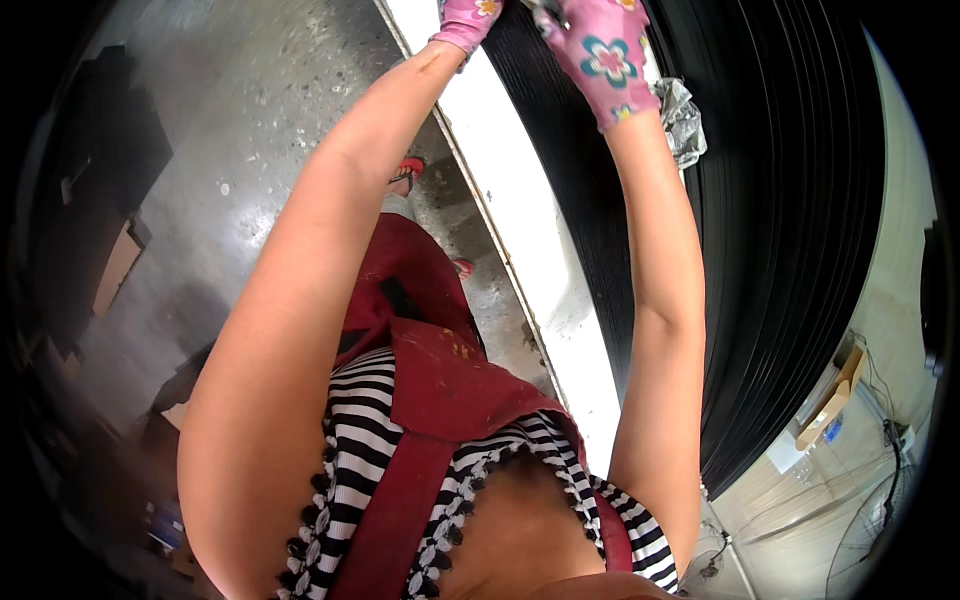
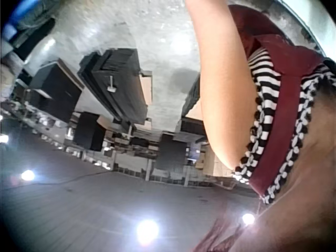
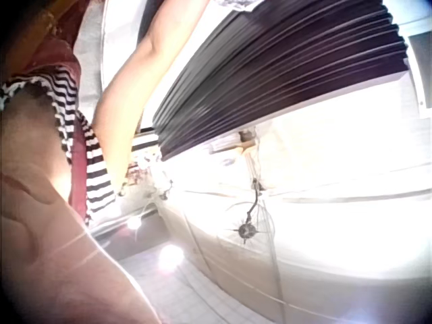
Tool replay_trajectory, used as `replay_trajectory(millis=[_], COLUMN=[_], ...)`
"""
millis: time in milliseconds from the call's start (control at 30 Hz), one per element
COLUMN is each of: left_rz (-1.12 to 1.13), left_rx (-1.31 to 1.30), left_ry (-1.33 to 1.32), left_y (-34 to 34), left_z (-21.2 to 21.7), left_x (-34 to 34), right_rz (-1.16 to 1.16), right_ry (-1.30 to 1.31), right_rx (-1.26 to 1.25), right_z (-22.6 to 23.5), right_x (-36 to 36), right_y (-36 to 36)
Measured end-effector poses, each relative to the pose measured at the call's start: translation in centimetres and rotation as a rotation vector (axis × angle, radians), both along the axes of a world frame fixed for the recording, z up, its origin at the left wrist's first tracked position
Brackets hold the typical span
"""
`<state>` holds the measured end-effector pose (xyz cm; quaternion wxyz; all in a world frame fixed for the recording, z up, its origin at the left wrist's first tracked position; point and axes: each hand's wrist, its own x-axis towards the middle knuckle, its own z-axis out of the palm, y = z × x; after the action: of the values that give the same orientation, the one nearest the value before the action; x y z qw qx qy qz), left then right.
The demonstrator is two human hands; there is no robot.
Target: The person wipes and scrubs long black wooden parts on a white workbench using a cloth and a small abrasive block. They handle each piece individually, wiping both sides and edges before moving to the next.
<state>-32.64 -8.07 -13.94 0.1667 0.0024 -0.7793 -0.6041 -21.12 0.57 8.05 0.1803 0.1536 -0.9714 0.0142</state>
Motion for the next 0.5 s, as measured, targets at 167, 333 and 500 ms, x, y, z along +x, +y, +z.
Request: replay_trajectory(millis=[167, 333, 500], left_rz=[0.164, 0.144, 0.255], left_rx=[-0.085, -0.008, 0.061], left_ry=[0.174, 0.095, 0.171], left_y=[-0.4, 0.2, -0.5], left_z=[-4.0, -4.9, -4.8], left_x=[-2.4, -2.9, -3.8], right_rz=[-0.058, -0.336, -0.578], right_ry=[-0.130, -0.364, -0.453], right_rx=[0.003, 0.046, 0.021], right_z=[1.4, 2.5, 3.9], right_x=[5.6, 20.9, 30.2], right_y=[1.2, 5.4, 6.5])
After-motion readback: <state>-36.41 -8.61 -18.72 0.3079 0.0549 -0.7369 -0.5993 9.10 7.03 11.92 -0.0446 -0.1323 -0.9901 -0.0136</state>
